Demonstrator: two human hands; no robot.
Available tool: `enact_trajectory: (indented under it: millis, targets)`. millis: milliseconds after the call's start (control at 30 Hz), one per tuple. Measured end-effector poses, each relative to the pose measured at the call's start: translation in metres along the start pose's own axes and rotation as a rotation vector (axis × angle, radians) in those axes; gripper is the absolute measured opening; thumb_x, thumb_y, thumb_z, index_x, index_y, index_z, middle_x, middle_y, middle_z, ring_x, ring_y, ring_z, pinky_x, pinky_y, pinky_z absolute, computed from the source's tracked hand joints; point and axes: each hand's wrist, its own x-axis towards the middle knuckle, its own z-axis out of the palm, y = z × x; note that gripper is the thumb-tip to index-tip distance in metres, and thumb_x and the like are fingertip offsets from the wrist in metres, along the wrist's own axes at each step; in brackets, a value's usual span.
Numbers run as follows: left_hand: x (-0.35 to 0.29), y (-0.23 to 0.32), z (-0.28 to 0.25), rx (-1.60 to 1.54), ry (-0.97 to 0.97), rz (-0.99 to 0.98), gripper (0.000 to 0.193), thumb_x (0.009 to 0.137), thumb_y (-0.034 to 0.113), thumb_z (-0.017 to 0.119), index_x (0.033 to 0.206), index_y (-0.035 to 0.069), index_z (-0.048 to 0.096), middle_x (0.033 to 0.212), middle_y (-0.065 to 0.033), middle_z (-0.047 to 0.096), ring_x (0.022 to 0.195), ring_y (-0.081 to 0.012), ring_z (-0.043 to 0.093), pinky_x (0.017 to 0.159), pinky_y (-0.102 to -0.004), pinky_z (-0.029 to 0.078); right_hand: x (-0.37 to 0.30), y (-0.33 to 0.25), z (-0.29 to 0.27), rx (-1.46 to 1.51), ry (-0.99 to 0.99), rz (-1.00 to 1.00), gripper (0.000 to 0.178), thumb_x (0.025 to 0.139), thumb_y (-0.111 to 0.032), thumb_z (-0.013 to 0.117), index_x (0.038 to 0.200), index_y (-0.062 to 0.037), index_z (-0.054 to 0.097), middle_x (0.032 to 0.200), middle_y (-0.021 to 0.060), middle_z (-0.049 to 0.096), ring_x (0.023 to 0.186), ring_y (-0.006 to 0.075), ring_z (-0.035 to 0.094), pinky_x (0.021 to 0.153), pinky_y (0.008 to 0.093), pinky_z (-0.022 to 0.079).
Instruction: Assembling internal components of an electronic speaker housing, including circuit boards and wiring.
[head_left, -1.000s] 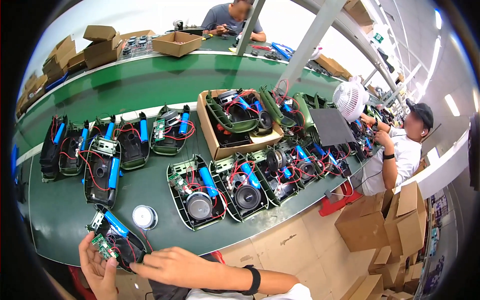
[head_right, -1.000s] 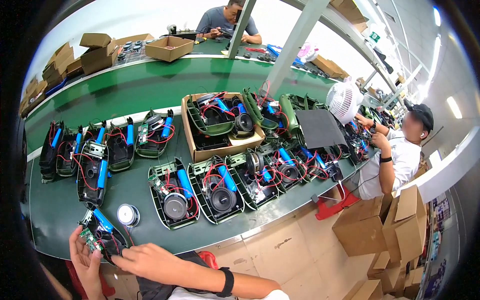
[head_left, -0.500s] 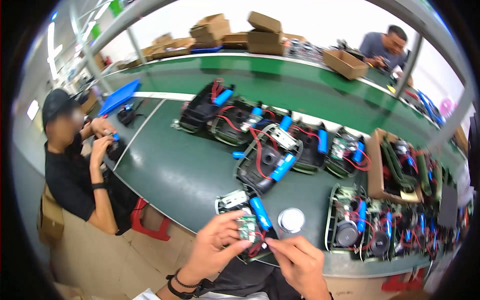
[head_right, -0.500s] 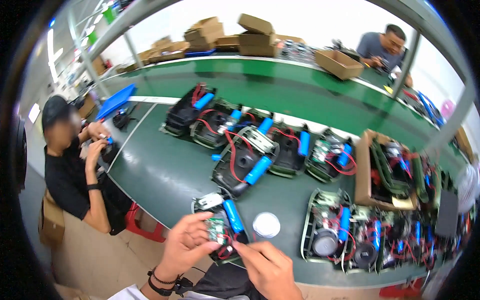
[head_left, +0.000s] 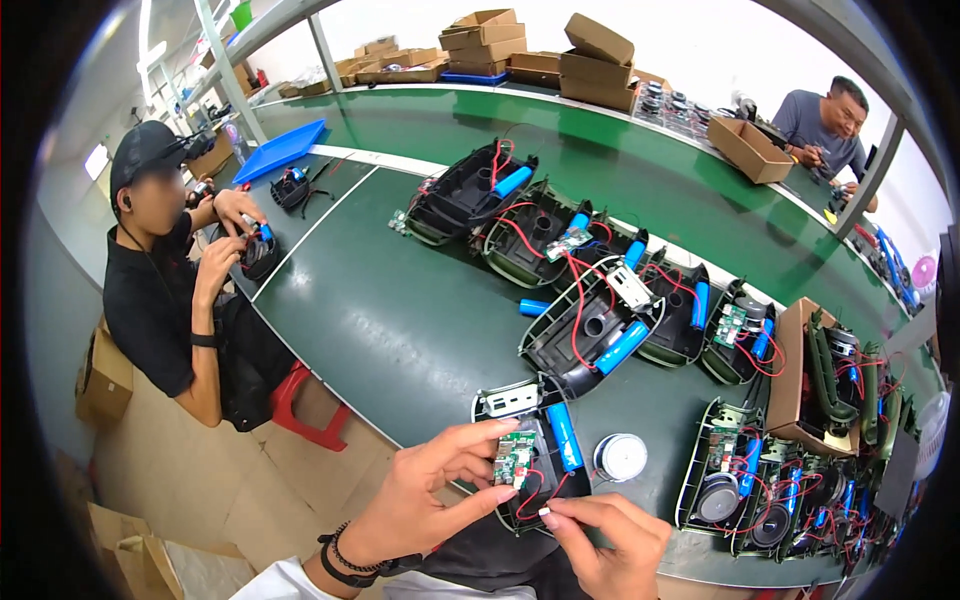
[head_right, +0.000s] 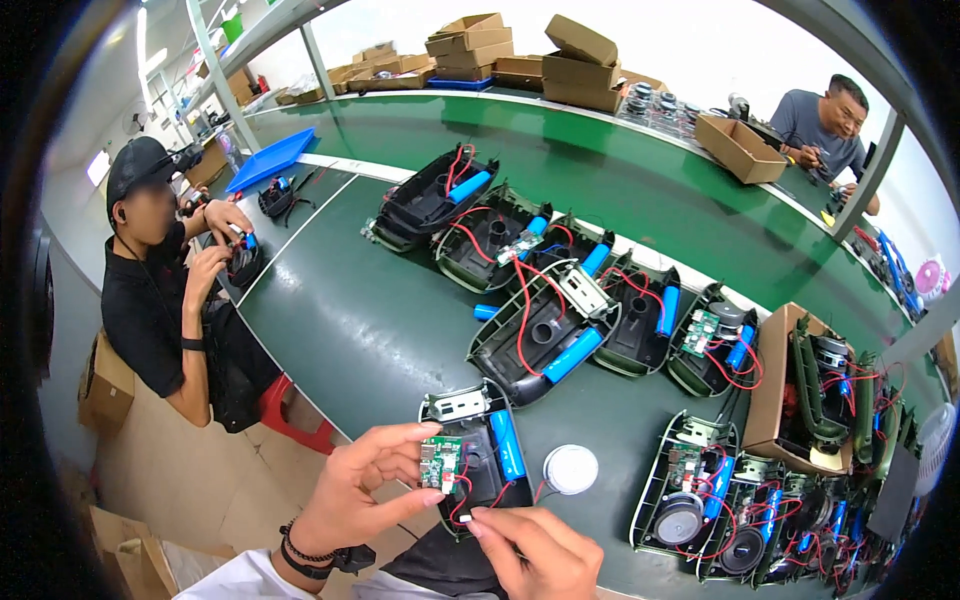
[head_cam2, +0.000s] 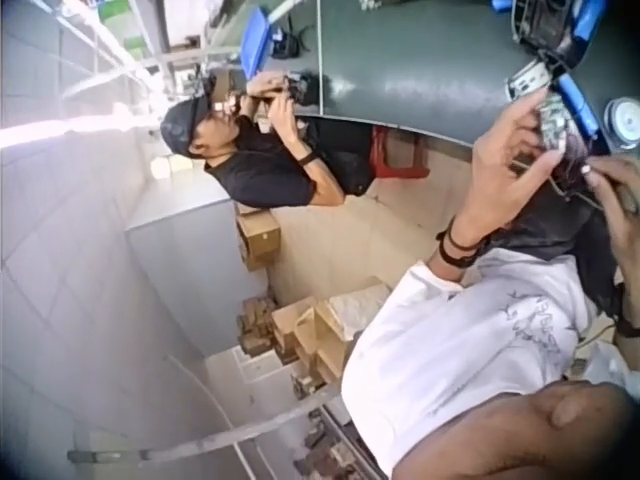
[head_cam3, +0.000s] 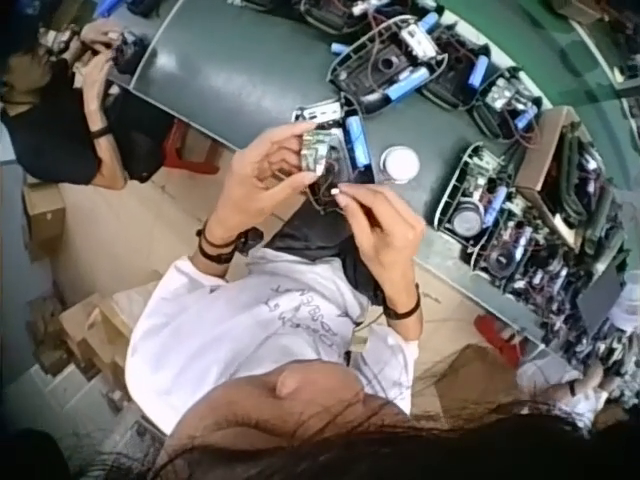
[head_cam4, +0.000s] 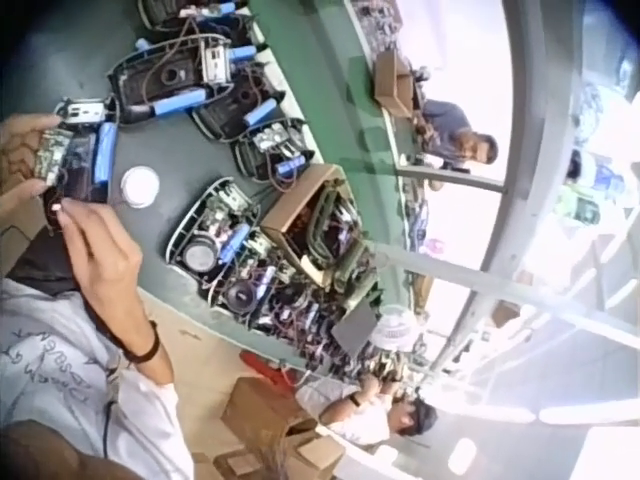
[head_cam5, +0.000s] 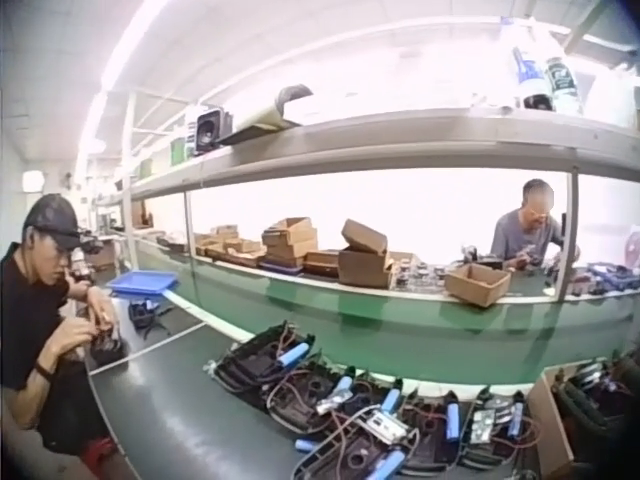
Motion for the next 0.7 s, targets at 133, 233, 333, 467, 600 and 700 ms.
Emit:
enact_trajectory:
  millis: [133, 233, 333, 467, 600, 700]
  targets:
    - [-0.003, 0.016, -0.007, 0.177, -0.009, -0.031, 0.062, 0.091, -0.001, 0.077, 0.148, 0.004, 0.055, 0.11, -0.0125, 0.071, 0.091, -0.0153, 0.073, 0.082, -0.0293, 0.061, 0.006, -0.003, 0.004, 0.037, -0.08, 0.074, 0.014, 0.087, 0.001, 0.079, 0.101, -0.0004, 0.076, 0.093, 0.0137, 0.073, 0.077, 0.0248, 0.071, 0.069, 0.0304, 0.054]
    - [-0.002, 0.021, -0.009, 0.205, -0.036, -0.065, 0.063, 0.091, 0.001, 0.077, 0.149, 0.005, 0.054, 0.108, -0.0123, 0.071, 0.091, -0.0164, 0.074, 0.082, -0.0302, 0.061, 0.008, -0.004, 0.013, 0.035, -0.043, 0.051, 0.012, 0.089, 0.001, 0.077, 0.1, -0.0006, 0.074, 0.089, 0.013, 0.07, 0.074, 0.0239, 0.068, 0.067, 0.0306, 0.052]
    - [-0.001, 0.015, -0.011, 0.189, -0.066, -0.09, 0.063, 0.092, 0.002, 0.077, 0.15, 0.005, 0.053, 0.105, -0.0121, 0.072, 0.095, -0.0165, 0.074, 0.084, -0.0305, 0.061, 0.008, 0.002, 0.02, 0.015, -0.076, 0.063, 0.011, 0.089, 0.0, 0.077, 0.099, 0.0003, 0.072, 0.088, 0.0126, 0.069, 0.07, 0.0229, 0.066, 0.065, 0.0308, 0.051]
    - [-0.001, 0.003, -0.013, 0.067, -0.085, -0.137, 0.064, 0.093, 0.001, 0.075, 0.152, 0.005, 0.051, 0.107, -0.0107, 0.072, 0.099, -0.0146, 0.072, 0.088, -0.0294, 0.059, 0.005, 0.006, 0.023, 0.037, -0.076, 0.073, 0.01, 0.091, 0.001, 0.075, 0.1, 0.0, 0.071, 0.089, 0.0126, 0.068, 0.069, 0.0247, 0.065, 0.063, 0.0314, 0.05]
    - [-0.001, -0.002, -0.014, -0.145, -0.078, -0.232, 0.064, 0.094, -0.002, 0.074, 0.153, 0.001, 0.047, 0.113, -0.0103, 0.069, 0.104, -0.0131, 0.069, 0.091, -0.0271, 0.057, 0.004, 0.017, 0.026, -0.042, -0.081, -0.074, 0.014, 0.09, 0.001, 0.074, 0.102, -0.0006, 0.069, 0.091, 0.0134, 0.067, 0.076, 0.03, 0.065, 0.068, 0.0355, 0.052]
    - [0.005, -0.003, -0.014, -0.302, -0.06, -0.335, 0.065, 0.089, -0.01, 0.075, 0.149, -0.004, 0.05, 0.112, -0.0108, 0.07, 0.104, -0.0141, 0.07, 0.091, -0.0265, 0.057, 0.002, 0.027, 0.028, -0.37, -0.037, -0.327, 0.025, 0.074, 0.004, 0.082, 0.098, -0.0034, 0.078, 0.09, 0.0051, 0.07, 0.075, 0.0209, 0.068, 0.063, 0.0325, 0.052]
